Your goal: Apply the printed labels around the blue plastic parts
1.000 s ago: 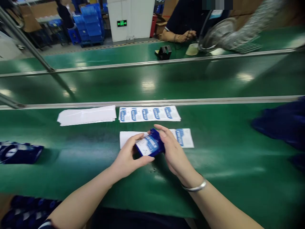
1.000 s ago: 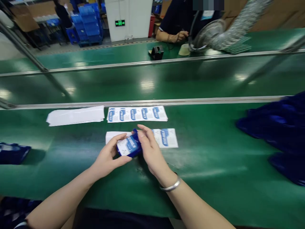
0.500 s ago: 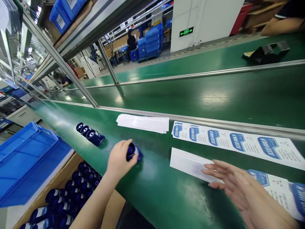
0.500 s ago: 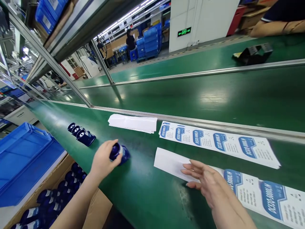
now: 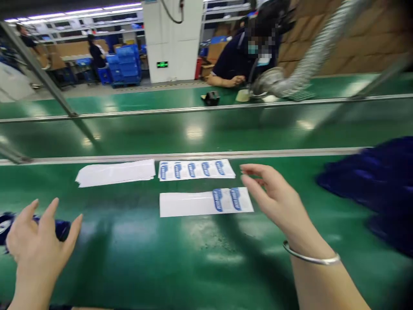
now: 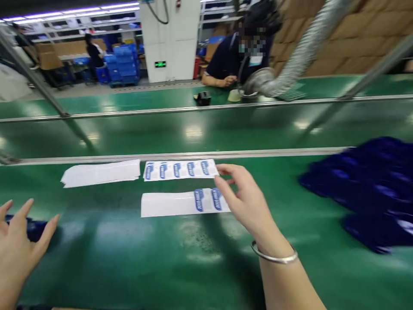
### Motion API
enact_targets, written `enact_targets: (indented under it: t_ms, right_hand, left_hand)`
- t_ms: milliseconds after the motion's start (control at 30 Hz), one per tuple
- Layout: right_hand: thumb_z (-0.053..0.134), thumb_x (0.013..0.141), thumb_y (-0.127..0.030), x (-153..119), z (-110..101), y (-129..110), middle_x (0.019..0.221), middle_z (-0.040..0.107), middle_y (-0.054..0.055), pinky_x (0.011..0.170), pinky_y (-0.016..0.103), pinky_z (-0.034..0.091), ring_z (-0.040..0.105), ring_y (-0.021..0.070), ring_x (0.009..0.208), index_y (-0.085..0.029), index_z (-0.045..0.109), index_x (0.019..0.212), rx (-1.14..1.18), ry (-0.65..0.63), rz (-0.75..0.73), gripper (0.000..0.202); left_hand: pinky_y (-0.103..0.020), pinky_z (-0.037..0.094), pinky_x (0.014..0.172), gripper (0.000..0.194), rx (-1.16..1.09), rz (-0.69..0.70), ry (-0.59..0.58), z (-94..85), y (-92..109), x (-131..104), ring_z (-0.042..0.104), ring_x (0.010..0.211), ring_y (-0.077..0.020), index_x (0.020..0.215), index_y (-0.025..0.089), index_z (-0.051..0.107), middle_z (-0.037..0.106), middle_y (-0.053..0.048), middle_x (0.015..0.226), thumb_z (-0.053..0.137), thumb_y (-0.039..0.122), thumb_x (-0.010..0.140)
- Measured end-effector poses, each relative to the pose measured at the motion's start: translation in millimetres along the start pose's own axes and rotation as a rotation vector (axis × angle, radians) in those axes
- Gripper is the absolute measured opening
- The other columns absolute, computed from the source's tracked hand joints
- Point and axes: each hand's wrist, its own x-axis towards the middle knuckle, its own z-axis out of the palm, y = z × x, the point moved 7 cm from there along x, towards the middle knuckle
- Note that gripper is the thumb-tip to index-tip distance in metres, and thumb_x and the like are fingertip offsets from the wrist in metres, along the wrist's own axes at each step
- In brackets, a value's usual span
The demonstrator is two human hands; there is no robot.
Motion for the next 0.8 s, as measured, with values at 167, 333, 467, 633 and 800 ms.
enact_targets:
  t_ms: [167,333,467,633,800]
  right_hand:
    - [0.067,0.094,-0.050,0.6,23.3,39.2,0.136,0.056,0.020,0.098,0.070,0.041,0.048,0.0448,0.127,-0.020,0.065,0.127,-0.473,-0.352,-0.153,0.045]
    - [0.078,0.089,-0.022,-10.9,53.1,44.1,0.139,0.056,0.012,0.110,0.059,0.035,0.038,0.0364,0.140,-0.020,0.068,0.096,-0.387,-0.435,-0.245,0.011]
    - [0.082,0.088,-0.019,-11.7,42.4,19.3,0.133,0.060,0.006,0.117,0.049,0.029,0.039,0.0290,0.141,-0.022,0.068,0.086,-0.152,-0.413,-0.343,0.014]
    - [0.070,0.097,-0.043,13.2,-10.8,11.5,0.125,0.063,0.007,0.112,0.045,0.039,0.052,0.0283,0.129,-0.022,0.064,0.081,0.382,-0.113,-0.284,0.028]
    - [0.063,0.096,-0.041,-5.3,-124.9,63.8,0.132,0.055,0.011,0.107,0.046,0.043,0.055,0.0270,0.123,-0.026,0.048,0.135,-0.086,0.779,0.026,0.045]
  left_hand:
    - [-0.063,0.033,0.116,0.077,-0.268,0.543,-0.236,43.0,168.7,-12.5,0.039,0.144,-0.0422,0.154,0.026,0.034,0.037,-0.017,0.159,0.070,0.037,0.087]
    - [-0.057,0.032,0.119,0.090,-0.386,0.813,-0.499,96.1,288.3,-54.2,0.026,0.151,-0.0380,0.157,0.011,0.023,0.031,-0.023,0.162,0.061,0.058,0.091]
    - [-0.057,0.037,0.116,0.094,-0.440,0.814,-0.513,125.5,310.7,-75.2,0.030,0.150,-0.0377,0.161,0.013,0.010,0.032,-0.022,0.162,0.056,0.059,0.093]
    - [-0.057,0.040,0.113,0.089,-0.419,0.822,-0.427,146.2,299.1,-74.1,0.039,0.146,-0.0376,0.162,0.016,0.010,0.035,-0.019,0.161,0.051,0.056,0.095]
    - [-0.062,0.044,0.107,0.091,-0.385,0.840,-0.364,151.2,297.2,-68.1,0.045,0.141,-0.0415,0.162,0.015,0.011,0.038,-0.021,0.159,0.047,0.063,0.093]
